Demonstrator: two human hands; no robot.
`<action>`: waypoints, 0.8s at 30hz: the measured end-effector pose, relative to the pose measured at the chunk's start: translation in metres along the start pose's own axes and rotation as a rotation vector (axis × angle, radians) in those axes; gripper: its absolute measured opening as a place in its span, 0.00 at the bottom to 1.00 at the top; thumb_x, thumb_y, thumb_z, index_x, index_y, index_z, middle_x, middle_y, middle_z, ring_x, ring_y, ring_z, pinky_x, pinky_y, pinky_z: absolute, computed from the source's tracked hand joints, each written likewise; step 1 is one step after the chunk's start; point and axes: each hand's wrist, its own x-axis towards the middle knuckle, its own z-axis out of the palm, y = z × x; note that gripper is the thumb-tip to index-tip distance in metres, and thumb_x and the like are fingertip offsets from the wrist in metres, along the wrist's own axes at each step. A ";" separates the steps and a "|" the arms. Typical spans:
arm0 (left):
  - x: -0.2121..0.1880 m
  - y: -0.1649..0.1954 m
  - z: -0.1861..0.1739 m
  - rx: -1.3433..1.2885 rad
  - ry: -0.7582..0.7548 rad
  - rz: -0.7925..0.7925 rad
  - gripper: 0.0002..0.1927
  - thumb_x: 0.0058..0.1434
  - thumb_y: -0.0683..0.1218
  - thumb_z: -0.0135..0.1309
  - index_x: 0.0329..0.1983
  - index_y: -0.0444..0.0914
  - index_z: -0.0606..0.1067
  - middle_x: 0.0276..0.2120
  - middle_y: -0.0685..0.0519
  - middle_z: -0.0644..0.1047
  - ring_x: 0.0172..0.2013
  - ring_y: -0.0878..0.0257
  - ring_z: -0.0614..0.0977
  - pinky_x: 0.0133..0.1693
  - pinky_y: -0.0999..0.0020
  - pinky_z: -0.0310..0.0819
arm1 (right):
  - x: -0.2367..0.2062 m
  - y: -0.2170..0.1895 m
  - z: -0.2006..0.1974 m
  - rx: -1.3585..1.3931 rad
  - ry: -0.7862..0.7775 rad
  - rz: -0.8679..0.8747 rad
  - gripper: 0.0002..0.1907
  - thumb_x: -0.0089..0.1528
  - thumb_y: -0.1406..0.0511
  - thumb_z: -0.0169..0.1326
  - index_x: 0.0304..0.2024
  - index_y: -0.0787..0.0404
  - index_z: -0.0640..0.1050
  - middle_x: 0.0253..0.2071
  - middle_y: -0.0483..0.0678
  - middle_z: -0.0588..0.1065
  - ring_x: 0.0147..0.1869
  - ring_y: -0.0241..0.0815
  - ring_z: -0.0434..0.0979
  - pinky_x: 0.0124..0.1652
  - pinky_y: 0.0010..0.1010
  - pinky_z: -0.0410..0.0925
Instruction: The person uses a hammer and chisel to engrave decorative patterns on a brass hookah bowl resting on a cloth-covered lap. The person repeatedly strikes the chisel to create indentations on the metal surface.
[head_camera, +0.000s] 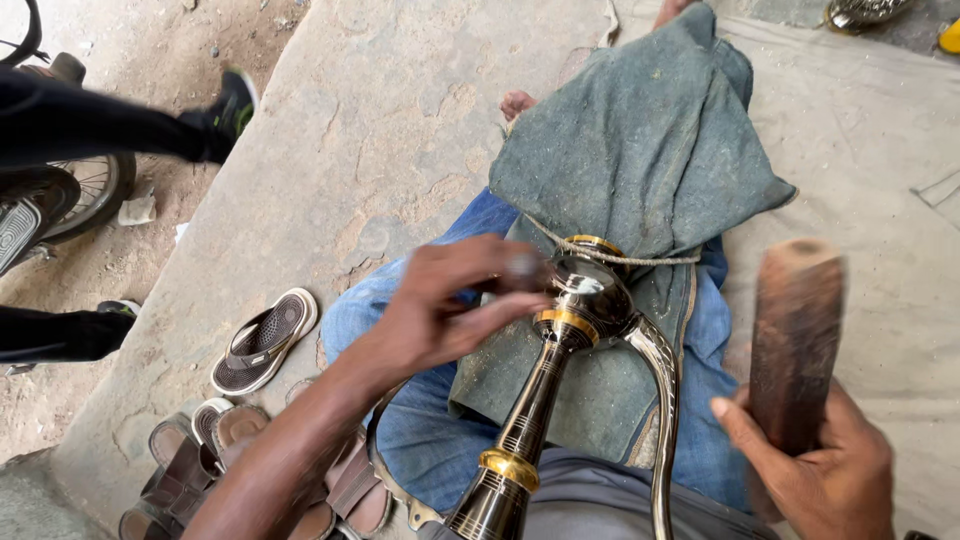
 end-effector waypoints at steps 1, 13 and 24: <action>-0.016 0.005 -0.006 0.047 0.009 -0.181 0.13 0.66 0.51 0.61 0.49 0.41 0.79 0.40 0.52 0.84 0.34 0.64 0.86 0.32 0.68 0.83 | -0.005 0.005 0.005 0.139 -0.046 0.176 0.22 0.54 0.70 0.62 0.52 0.66 0.76 0.31 0.54 0.79 0.28 0.43 0.82 0.28 0.35 0.76; -0.147 0.015 0.031 -0.398 0.307 -0.590 0.09 0.58 0.33 0.64 0.40 0.31 0.77 0.37 0.45 0.82 0.39 0.59 0.86 0.44 0.65 0.84 | -0.016 -0.011 0.043 0.961 -0.059 0.377 0.28 0.60 0.78 0.60 0.61 0.65 0.67 0.33 0.65 0.78 0.32 0.49 0.80 0.30 0.37 0.72; -0.163 -0.044 -0.020 0.454 0.328 -0.889 0.14 0.72 0.47 0.47 0.52 0.34 0.77 0.38 0.43 0.81 0.41 0.54 0.81 0.48 0.55 0.79 | -0.025 0.030 0.011 0.850 -0.146 0.217 0.21 0.65 0.73 0.57 0.59 0.74 0.69 0.32 0.62 0.78 0.30 0.47 0.81 0.27 0.40 0.75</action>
